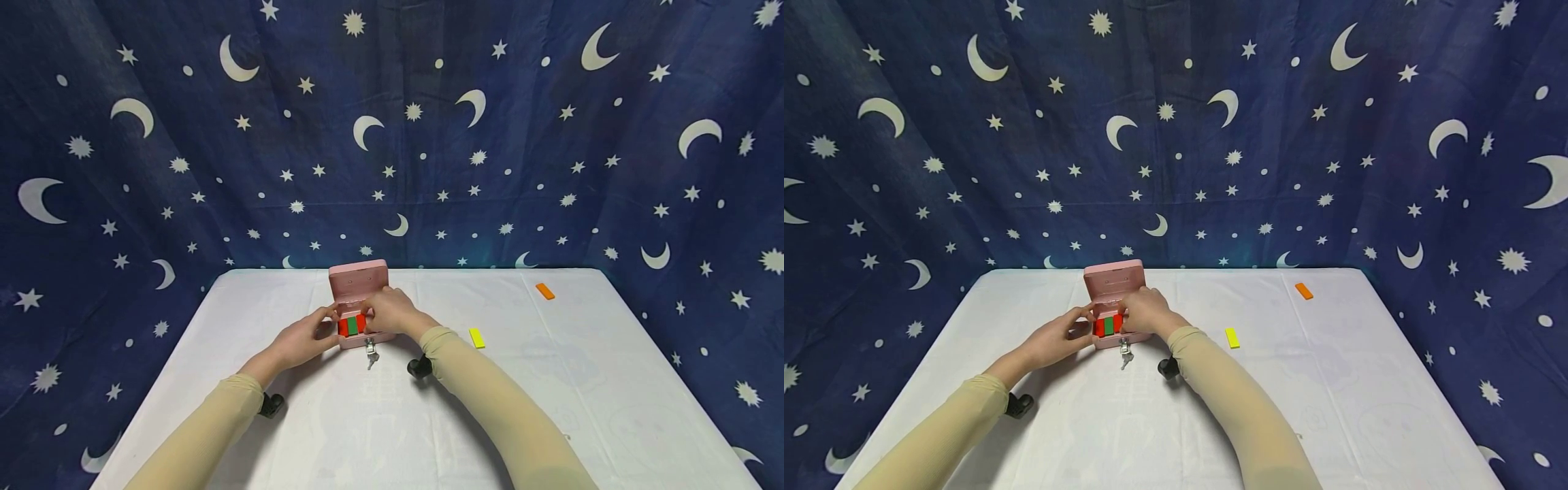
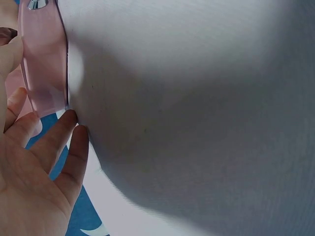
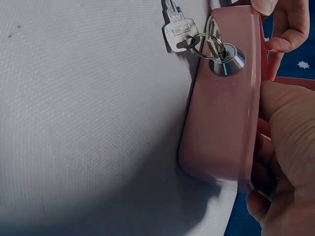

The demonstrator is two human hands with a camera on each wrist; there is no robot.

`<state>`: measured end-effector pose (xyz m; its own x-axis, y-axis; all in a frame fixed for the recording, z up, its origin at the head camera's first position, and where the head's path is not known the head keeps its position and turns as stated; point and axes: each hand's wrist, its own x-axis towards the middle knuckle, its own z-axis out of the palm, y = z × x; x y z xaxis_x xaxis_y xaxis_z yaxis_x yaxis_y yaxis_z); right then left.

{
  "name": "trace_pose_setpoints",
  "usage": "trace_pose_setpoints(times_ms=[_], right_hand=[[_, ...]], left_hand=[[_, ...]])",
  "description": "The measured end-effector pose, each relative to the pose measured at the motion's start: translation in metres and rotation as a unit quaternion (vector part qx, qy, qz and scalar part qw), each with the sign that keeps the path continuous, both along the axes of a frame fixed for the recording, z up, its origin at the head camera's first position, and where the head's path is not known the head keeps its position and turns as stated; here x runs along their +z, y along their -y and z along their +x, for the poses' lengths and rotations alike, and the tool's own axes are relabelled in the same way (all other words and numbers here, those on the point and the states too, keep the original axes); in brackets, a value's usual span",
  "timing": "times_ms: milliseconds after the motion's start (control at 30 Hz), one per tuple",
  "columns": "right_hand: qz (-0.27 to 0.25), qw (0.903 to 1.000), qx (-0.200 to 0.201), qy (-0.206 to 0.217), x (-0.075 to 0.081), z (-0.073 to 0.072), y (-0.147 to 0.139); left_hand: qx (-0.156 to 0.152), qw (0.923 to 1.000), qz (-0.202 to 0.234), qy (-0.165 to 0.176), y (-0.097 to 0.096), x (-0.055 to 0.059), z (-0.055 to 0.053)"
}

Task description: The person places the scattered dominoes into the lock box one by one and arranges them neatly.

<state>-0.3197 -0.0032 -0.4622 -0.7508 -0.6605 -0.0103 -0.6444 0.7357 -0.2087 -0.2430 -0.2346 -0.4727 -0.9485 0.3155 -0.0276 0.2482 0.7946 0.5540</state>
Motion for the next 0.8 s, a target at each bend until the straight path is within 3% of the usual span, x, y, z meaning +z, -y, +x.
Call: trace_pose_setpoints(times_ms=[800], right_hand=[[-0.020,0.9993,-0.023,0.023,-0.0020,0.0024,0.0002]], left_hand=[[0.006,1.0000,0.000,0.003,-0.0004,-0.0006,-0.0011]])
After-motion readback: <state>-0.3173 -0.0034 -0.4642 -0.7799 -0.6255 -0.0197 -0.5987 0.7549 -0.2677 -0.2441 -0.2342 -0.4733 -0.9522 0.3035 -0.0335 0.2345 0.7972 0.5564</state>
